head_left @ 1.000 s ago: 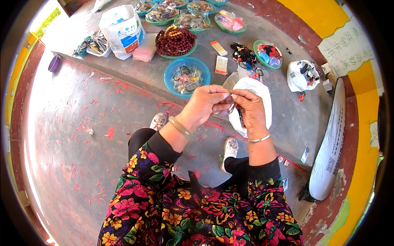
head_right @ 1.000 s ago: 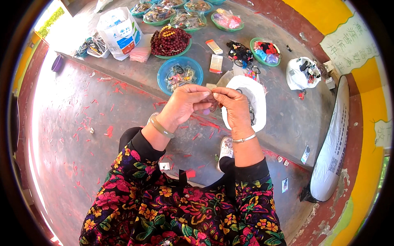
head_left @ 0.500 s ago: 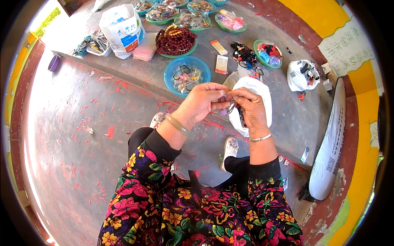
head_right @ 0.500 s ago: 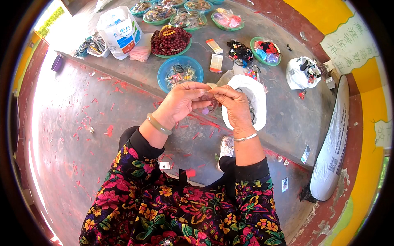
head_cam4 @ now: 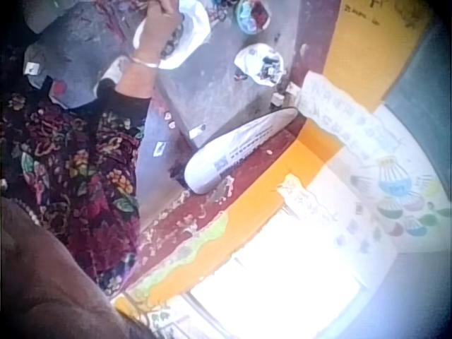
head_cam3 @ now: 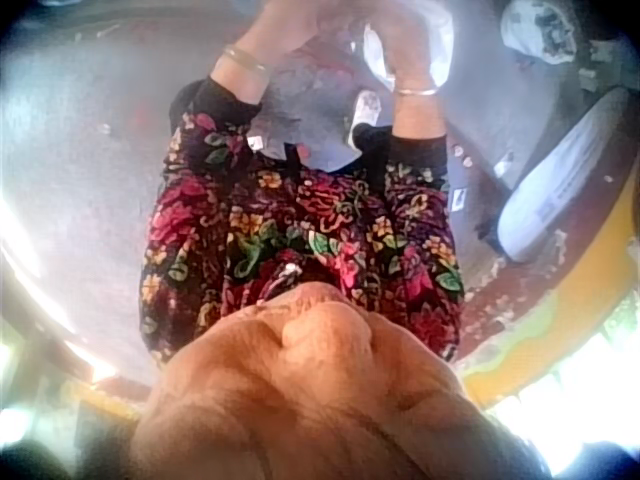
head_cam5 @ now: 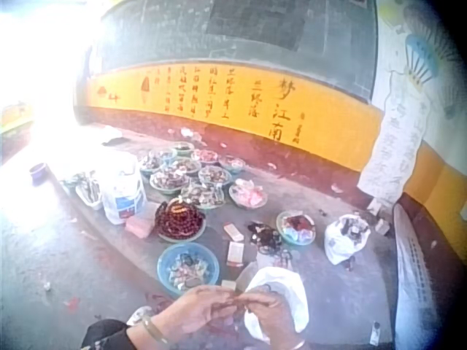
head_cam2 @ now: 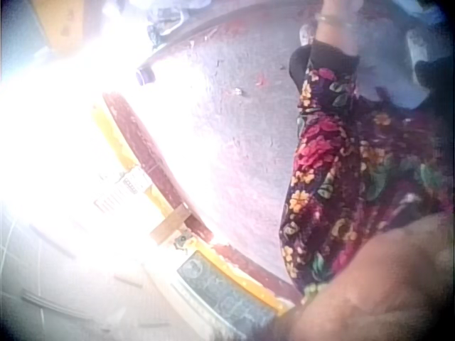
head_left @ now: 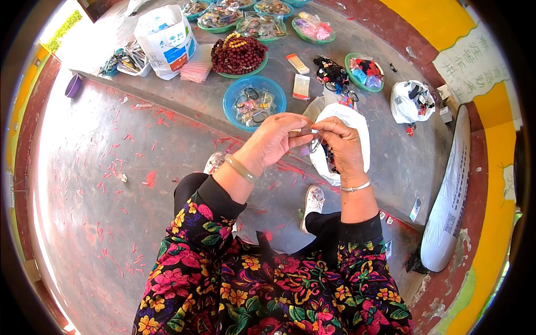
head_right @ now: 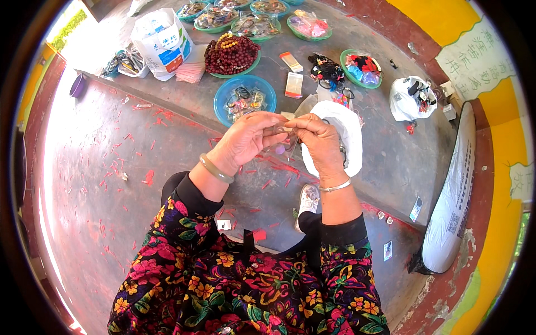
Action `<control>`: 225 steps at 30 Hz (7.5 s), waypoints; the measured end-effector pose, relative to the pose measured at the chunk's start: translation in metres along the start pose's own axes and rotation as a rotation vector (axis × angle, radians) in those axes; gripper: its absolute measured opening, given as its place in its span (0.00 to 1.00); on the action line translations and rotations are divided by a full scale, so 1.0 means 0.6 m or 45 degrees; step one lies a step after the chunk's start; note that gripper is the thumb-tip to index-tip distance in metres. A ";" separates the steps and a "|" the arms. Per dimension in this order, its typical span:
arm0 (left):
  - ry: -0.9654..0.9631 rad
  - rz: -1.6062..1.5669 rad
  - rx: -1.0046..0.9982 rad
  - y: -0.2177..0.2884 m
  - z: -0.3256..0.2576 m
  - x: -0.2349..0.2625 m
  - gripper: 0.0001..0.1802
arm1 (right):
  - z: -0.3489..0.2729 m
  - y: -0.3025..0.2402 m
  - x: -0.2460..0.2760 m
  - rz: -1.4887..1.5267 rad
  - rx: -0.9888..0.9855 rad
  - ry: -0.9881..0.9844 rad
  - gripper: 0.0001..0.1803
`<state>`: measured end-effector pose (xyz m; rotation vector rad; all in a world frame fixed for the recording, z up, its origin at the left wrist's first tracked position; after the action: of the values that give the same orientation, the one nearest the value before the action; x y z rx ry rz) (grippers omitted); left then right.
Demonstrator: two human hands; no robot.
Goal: The person sits on the floor and wraps small plastic bags around hair ties. They pick up a hair tie, place it in a bag, and fold the bag to secure it, repeating this process for multiple items.
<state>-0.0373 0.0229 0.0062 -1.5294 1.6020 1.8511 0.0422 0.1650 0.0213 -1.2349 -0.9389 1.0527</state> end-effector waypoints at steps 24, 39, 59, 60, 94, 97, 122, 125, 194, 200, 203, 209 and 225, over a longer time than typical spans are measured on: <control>0.247 0.595 -0.248 -0.012 0.005 -0.010 0.10 | 0.002 0.009 -0.005 0.205 -0.219 0.065 0.11; 0.214 0.649 -0.272 -0.004 0.000 -0.012 0.10 | 0.003 0.006 0.003 0.059 -0.173 0.123 0.09; 0.166 0.581 -0.243 -0.003 -0.008 -0.027 0.10 | 0.002 -0.004 0.000 0.122 -0.110 -0.019 0.05; 0.155 0.561 -0.250 -0.003 -0.008 -0.025 0.10 | 0.002 -0.002 0.001 0.140 -0.116 -0.026 0.05; 0.235 0.769 -0.210 -0.002 -0.001 -0.014 0.06 | -0.010 -0.014 -0.007 0.012 -0.125 0.190 0.06; 0.224 0.742 -0.206 0.000 -0.001 -0.012 0.06 | -0.010 -0.011 -0.008 0.035 -0.078 0.194 0.06; 0.130 0.830 -0.054 0.015 -0.009 -0.018 0.07 | -0.010 0.002 0.002 0.058 -0.159 0.204 0.07; 0.136 0.866 -0.031 0.009 -0.006 -0.016 0.05 | -0.010 0.001 -0.004 0.019 -0.142 0.172 0.07; 0.466 0.151 -0.601 0.139 -0.055 0.074 0.09 | 0.090 0.123 -0.004 -0.002 -0.556 0.131 0.11; 0.491 0.140 -0.635 0.142 -0.059 0.079 0.09 | 0.086 0.137 0.030 -0.007 -0.567 0.245 0.08; 0.485 0.092 -0.651 0.136 -0.058 0.083 0.09 | 0.082 0.177 0.013 -0.135 -0.649 0.142 0.10; 0.449 0.022 -0.600 0.133 -0.055 0.083 0.10 | 0.085 0.339 0.009 -0.849 -0.818 0.058 0.14; 0.402 0.069 -0.400 0.138 -0.067 0.084 0.10 | 0.094 0.460 -0.010 -1.233 -1.195 0.590 0.29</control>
<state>-0.0984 -0.0614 0.0185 -2.0173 1.5422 2.0500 -0.0428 0.1816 -0.2468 -1.3830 -1.4721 -0.4997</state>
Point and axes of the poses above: each hand's wrist, its own z-axis towards the middle knuckle, its own x-axis out of the back of the hand, y = z × x, the point moved 3 cm from there along z, towards the middle knuckle, and after that the axes turned 1 degree about -y, right-handed, at the moved point
